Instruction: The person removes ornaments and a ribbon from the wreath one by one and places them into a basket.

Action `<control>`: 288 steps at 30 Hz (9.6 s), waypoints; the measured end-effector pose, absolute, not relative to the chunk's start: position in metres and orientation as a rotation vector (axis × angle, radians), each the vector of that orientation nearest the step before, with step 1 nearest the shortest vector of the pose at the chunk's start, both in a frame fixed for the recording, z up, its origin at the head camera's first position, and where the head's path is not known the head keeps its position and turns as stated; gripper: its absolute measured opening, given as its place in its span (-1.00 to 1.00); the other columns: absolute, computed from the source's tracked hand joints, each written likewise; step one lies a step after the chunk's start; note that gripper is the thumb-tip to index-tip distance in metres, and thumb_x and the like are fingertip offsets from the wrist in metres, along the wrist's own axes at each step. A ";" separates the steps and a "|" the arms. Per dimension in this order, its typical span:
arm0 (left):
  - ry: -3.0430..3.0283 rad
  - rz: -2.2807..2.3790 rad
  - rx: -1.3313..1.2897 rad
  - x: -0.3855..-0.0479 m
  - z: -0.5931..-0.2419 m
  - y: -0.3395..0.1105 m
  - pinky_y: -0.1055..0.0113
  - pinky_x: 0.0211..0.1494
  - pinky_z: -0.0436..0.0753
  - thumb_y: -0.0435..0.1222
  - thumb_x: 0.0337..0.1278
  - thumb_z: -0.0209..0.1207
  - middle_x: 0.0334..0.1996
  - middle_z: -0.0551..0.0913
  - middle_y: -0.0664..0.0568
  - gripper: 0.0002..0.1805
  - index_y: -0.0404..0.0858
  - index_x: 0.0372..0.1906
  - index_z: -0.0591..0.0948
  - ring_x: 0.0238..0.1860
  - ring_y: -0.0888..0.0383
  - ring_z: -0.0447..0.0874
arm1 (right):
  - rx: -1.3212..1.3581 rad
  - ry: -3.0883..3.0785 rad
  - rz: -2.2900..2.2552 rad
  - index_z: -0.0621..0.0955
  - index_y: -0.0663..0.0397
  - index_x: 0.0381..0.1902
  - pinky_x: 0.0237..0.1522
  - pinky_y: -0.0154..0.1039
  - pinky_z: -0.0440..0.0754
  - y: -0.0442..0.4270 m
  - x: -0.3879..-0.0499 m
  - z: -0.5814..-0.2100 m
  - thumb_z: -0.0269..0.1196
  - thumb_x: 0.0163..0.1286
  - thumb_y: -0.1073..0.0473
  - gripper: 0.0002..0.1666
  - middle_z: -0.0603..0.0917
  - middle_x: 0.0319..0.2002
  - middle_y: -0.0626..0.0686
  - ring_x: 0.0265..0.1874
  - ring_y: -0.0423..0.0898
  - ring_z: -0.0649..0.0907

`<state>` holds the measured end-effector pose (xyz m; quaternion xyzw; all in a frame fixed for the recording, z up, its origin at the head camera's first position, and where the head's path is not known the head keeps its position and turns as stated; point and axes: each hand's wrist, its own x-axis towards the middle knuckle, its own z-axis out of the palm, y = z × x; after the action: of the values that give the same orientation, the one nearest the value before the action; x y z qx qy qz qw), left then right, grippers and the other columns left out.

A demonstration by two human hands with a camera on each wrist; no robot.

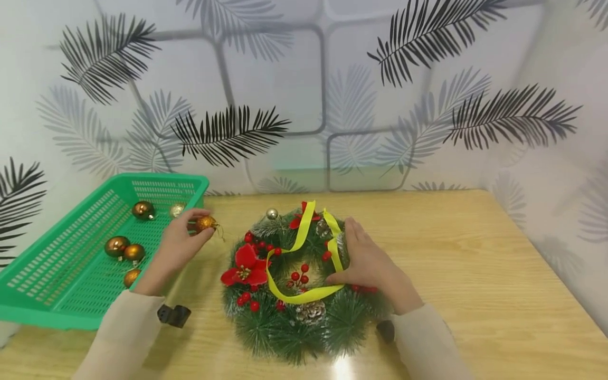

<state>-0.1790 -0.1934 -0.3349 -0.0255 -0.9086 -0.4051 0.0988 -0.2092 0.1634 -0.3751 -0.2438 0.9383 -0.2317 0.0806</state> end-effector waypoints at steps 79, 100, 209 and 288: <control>-2.887 -1.003 0.150 -0.182 -0.295 -0.316 -0.20 0.04 0.48 -0.11 0.33 0.03 0.22 0.29 -0.52 -0.38 -0.45 0.29 0.25 0.19 -0.38 0.32 | -0.680 2.743 -0.751 -0.36 0.27 0.47 0.36 0.26 0.15 0.165 -0.208 -0.375 0.41 0.05 -0.24 0.51 -0.30 0.49 0.34 0.46 0.31 -0.09; -2.910 -1.027 0.147 -0.181 -0.306 -0.318 -0.21 0.10 0.48 -0.15 0.32 0.03 0.23 0.32 -0.48 -0.42 -0.46 0.28 0.28 0.22 -0.40 0.33 | -0.682 2.750 -0.756 -0.34 0.28 0.47 0.35 0.26 0.16 0.165 -0.207 -0.375 0.41 0.06 -0.21 0.49 -0.27 0.49 0.36 0.46 0.31 -0.09; -2.899 -1.399 -0.256 -0.254 -0.381 -0.178 -0.04 0.15 0.56 -0.31 0.29 0.08 0.25 0.40 -0.34 -0.51 -0.38 0.28 0.37 0.20 -0.25 0.47 | -0.862 2.796 -0.653 -0.24 0.15 0.51 0.41 0.21 0.09 0.141 -0.192 -0.375 0.02 0.26 -0.48 0.24 -0.22 0.52 0.19 0.47 0.27 -0.07; -2.580 -1.428 -0.474 -0.215 -0.334 -0.168 0.02 0.07 0.61 -0.44 0.22 0.09 -0.03 0.54 -0.28 -0.68 -0.41 0.08 0.50 -0.04 -0.15 0.59 | -0.842 3.089 -0.233 -0.02 0.42 0.45 0.44 0.14 0.06 0.133 -0.188 -0.373 0.10 0.21 -0.47 0.27 0.01 0.47 0.35 0.46 0.24 0.08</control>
<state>-0.2147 -0.1684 -0.3338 -0.1582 -0.8613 -0.4767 0.0774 -0.1880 0.1331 -0.3731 -0.2622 0.9617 -0.0727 -0.0346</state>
